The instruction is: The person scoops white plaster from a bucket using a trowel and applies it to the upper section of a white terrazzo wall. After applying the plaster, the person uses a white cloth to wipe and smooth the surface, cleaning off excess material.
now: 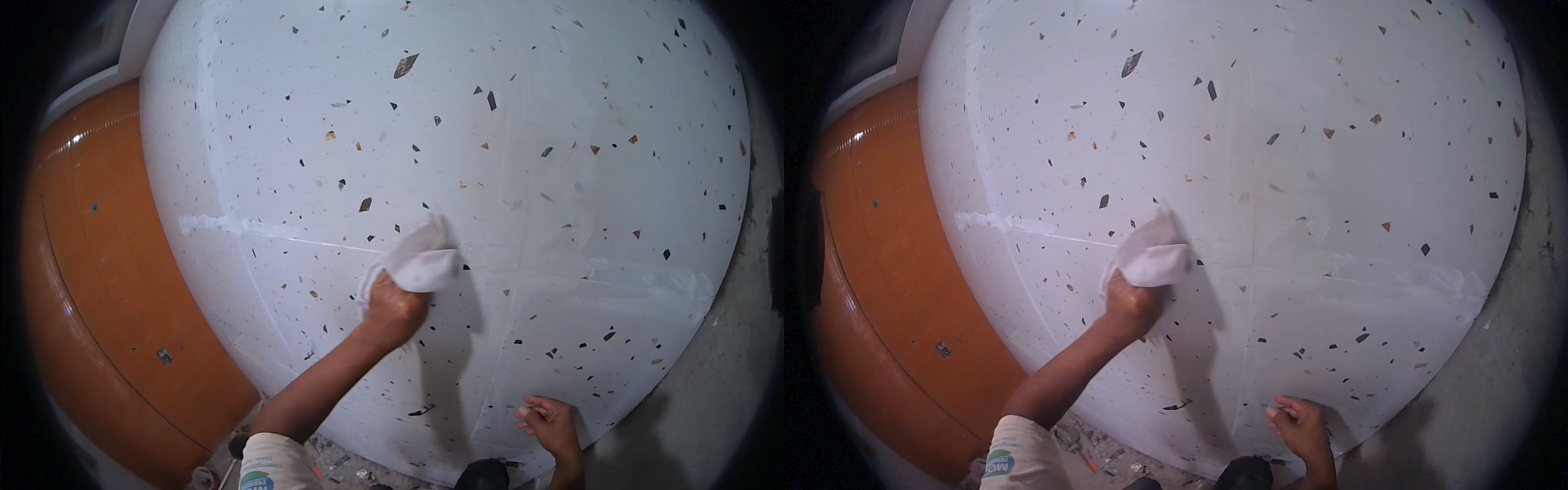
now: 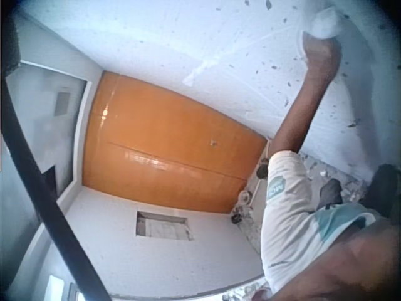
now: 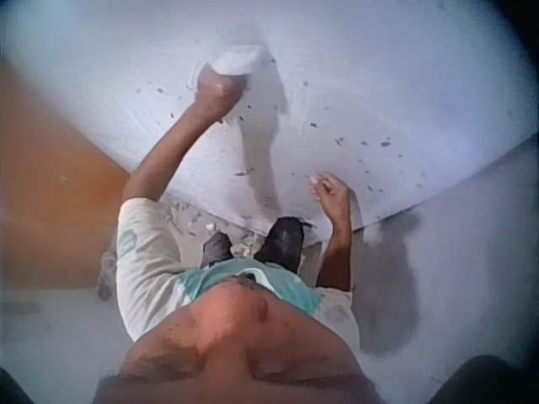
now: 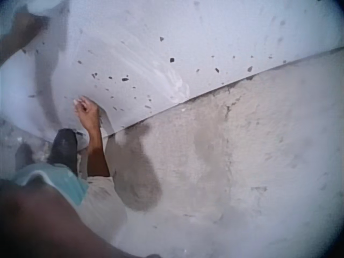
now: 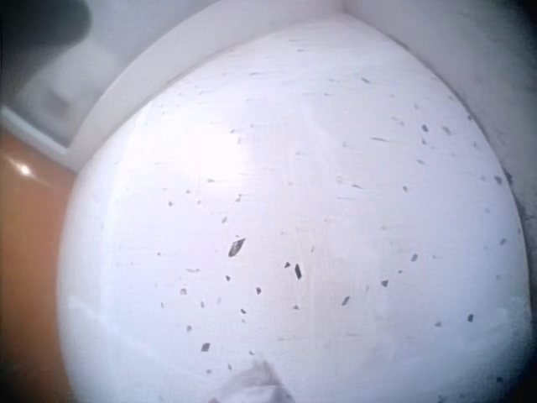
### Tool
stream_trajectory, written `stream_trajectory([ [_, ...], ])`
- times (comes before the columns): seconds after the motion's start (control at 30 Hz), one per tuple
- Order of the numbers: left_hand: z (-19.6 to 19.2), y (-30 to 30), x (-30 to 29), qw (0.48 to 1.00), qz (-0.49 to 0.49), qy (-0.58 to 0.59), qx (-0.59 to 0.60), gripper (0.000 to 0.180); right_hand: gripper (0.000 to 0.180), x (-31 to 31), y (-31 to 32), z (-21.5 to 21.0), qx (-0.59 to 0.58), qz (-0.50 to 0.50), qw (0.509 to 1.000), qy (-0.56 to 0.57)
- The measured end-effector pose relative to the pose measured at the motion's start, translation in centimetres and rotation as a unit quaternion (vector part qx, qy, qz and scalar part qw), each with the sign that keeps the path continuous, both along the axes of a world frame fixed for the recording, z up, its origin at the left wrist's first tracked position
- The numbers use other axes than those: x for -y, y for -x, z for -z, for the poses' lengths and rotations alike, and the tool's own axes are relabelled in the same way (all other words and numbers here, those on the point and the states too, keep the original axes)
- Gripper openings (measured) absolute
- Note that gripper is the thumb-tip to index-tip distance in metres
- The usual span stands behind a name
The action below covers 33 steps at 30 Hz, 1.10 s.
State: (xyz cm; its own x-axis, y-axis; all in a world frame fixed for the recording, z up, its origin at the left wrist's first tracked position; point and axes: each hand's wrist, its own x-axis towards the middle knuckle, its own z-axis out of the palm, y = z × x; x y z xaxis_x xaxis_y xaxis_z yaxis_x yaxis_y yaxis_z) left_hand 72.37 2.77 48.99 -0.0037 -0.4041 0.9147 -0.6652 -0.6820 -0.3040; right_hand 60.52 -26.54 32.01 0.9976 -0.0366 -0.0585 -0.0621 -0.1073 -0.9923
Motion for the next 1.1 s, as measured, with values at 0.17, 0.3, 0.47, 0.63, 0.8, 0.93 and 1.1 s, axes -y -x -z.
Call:
stream_trajectory([
  [0.17,0.1,0.2,0.7,0.998,-0.043,-0.027,-0.034,0.044,0.044,-1.2,0.0,0.2,0.003,-0.017,1.000,-0.014],
  [0.3,-0.5,-0.6,-6.4,0.987,-0.145,0.072,0.016,0.048,0.043,-1.1,-0.1,1.1,0.020,-0.037,0.999,-0.017],
  [0.47,-0.4,-0.6,-4.2,0.996,-0.086,0.030,-0.004,0.039,0.040,0.0,0.3,1.2,-0.014,-0.001,1.000,-0.016],
  [0.63,-0.1,0.1,1.4,0.998,-0.060,-0.030,0.004,0.034,0.041,-0.6,-0.1,1.0,0.030,-0.034,0.999,-0.011],
  [0.8,-0.7,0.2,4.7,0.996,-0.044,-0.070,0.016,0.026,0.042,-1.0,-0.2,1.1,0.050,-0.030,0.998,-0.018],
  [0.93,-0.2,-0.8,-0.7,0.997,-0.068,-0.038,0.017,0.025,0.042,-0.7,0.1,2.7,0.075,-0.033,0.997,-0.013],
  [1.1,-0.4,-0.4,-1.5,0.995,-0.097,-0.032,0.014,0.022,0.042,1.1,1.5,4.3,0.002,0.017,1.000,-0.026],
])
